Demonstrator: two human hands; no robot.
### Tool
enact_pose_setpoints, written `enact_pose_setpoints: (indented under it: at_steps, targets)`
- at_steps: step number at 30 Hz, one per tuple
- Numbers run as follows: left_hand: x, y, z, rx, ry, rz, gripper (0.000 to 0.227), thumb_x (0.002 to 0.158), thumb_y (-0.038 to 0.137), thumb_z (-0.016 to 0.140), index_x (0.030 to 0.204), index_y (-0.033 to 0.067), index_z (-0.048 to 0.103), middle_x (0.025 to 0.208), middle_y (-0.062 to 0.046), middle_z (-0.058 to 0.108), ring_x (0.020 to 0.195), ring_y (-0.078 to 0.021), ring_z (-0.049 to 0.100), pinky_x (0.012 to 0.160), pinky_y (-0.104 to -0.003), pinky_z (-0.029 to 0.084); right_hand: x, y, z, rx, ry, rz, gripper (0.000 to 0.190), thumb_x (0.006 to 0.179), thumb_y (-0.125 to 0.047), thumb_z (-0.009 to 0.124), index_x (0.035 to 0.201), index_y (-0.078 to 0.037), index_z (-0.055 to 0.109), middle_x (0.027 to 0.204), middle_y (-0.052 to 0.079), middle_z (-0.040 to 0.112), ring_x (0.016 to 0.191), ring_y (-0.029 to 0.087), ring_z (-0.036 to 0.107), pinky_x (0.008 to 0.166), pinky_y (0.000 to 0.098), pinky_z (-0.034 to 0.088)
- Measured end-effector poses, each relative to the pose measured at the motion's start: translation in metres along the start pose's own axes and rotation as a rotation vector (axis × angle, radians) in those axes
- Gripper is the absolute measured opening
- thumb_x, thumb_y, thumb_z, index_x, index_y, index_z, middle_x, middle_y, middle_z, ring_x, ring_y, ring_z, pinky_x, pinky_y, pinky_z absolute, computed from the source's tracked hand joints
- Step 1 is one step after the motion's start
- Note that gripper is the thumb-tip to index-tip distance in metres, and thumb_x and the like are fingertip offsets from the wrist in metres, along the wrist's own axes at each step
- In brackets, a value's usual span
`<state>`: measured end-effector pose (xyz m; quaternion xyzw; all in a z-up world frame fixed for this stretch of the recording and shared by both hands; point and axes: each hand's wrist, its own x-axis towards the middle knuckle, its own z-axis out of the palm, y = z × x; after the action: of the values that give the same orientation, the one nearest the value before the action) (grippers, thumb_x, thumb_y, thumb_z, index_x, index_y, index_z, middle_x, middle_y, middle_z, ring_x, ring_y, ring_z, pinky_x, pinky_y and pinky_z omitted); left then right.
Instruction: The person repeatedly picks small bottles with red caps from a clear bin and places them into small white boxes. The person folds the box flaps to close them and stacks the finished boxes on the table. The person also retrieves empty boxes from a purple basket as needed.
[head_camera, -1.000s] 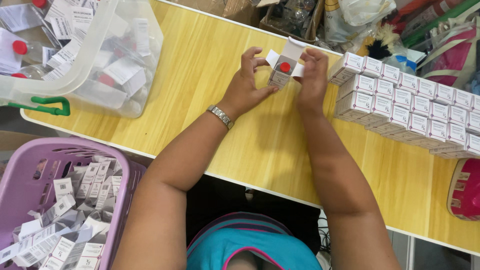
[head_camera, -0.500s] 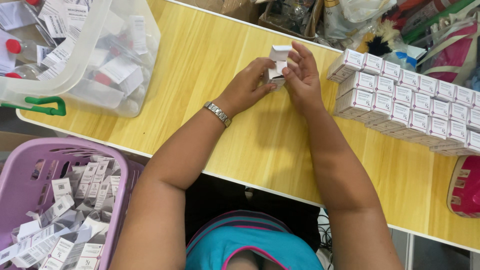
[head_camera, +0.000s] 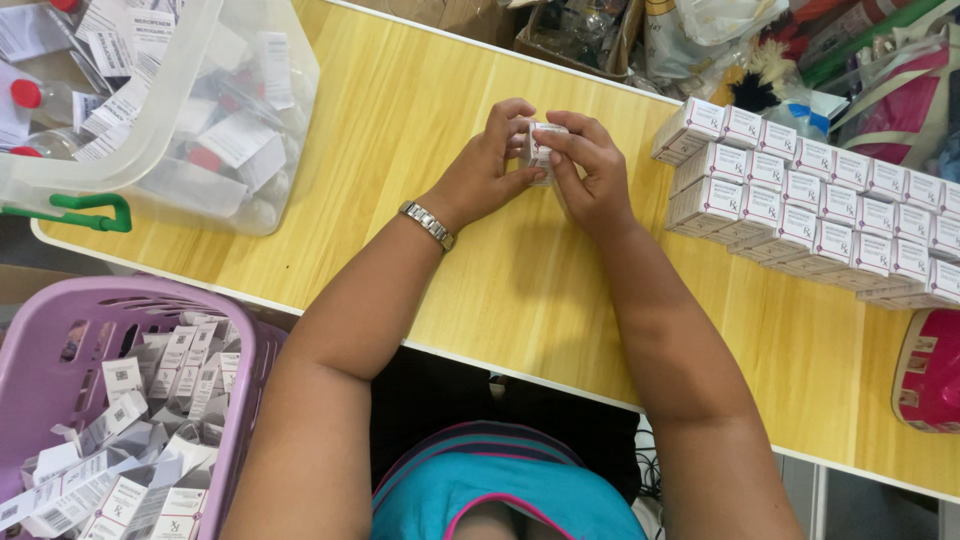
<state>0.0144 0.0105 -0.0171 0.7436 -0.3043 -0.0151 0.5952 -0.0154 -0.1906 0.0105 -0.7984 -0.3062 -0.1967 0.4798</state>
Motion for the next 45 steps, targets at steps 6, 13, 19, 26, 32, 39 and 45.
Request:
enact_pose_setpoints:
  at_steps: [6,13,19,26,32,39,45]
  targets:
    - [0.001,0.007,0.001,-0.013,0.026,0.038,0.062,0.096,0.008,0.077,0.137,0.0110,0.031,0.132,-0.016,0.064,0.124,-0.0283,0.070,0.097,-0.037,0.059,-0.001,-0.006,0.004,-0.028,0.026,0.037,0.031,0.102,0.005,0.056,0.129,-0.002,0.070,0.137,0.023,0.061,0.122,0.032,0.068,0.102,0.0366,0.056]
    - [-0.003,0.006,0.001,0.007,0.028,0.037,0.048,0.102,0.010,0.073,0.131,0.0087,0.036,0.120,-0.013,0.068,0.111,-0.0211,0.072,0.083,-0.032,0.056,-0.001,-0.009,-0.001,-0.259,0.004,-0.044,0.031,0.095,-0.005,0.068,0.126,-0.006,0.073,0.142,0.019,0.061,0.127,0.037,0.064,0.107,0.0429,0.054]
    - [0.002,-0.010,0.008,0.087,0.128,0.019,0.042,0.101,0.008,0.065,0.129,0.0055,0.035,0.111,-0.013,0.070,0.097,-0.0204,0.073,0.084,-0.033,0.059,-0.001,-0.008,0.011,-0.631,0.033,-0.084,0.039,0.096,-0.023,0.076,0.133,-0.010,0.073,0.144,0.021,0.058,0.132,0.042,0.054,0.109,0.0509,0.046]
    - [0.010,-0.020,0.013,0.199,0.175,0.065,0.046,0.103,0.008,0.066,0.134,0.0031,0.033,0.118,-0.015,0.067,0.104,-0.0242,0.071,0.088,-0.035,0.058,0.007,-0.036,0.014,-0.932,0.057,-0.113,0.058,0.081,-0.045,0.079,0.126,-0.011,0.070,0.138,0.024,0.058,0.125,0.045,0.052,0.099,0.0592,0.041]
    - [0.027,-0.016,0.038,0.208,0.044,0.106,0.040,0.105,0.010,0.066,0.138,0.0063,0.044,0.128,-0.015,0.060,0.120,-0.0234,0.061,0.103,-0.036,0.051,0.002,-0.074,0.023,-0.621,0.083,-0.300,0.037,0.091,-0.022,0.075,0.126,-0.012,0.071,0.135,0.015,0.060,0.130,0.036,0.055,0.111,0.0521,0.046]
    - [0.052,0.001,0.110,-0.089,-0.082,-0.014,0.047,0.098,0.008,0.071,0.135,0.0045,0.042,0.127,-0.010,0.060,0.118,-0.0196,0.063,0.099,-0.033,0.055,0.009,-0.071,0.010,-0.387,0.083,-0.238,0.020,0.085,-0.012,0.076,0.105,-0.008,0.073,0.111,0.009,0.069,0.110,0.032,0.066,0.096,0.0454,0.054]
    - [0.077,-0.024,0.147,-0.027,0.079,0.082,0.053,0.090,0.003,0.078,0.132,0.0028,0.045,0.125,-0.016,0.053,0.114,-0.0254,0.063,0.092,-0.035,0.060,0.007,-0.065,0.009,-0.337,0.003,-0.100,0.017,0.086,-0.014,0.075,0.103,-0.011,0.074,0.101,0.007,0.072,0.097,0.030,0.068,0.087,0.0415,0.054]
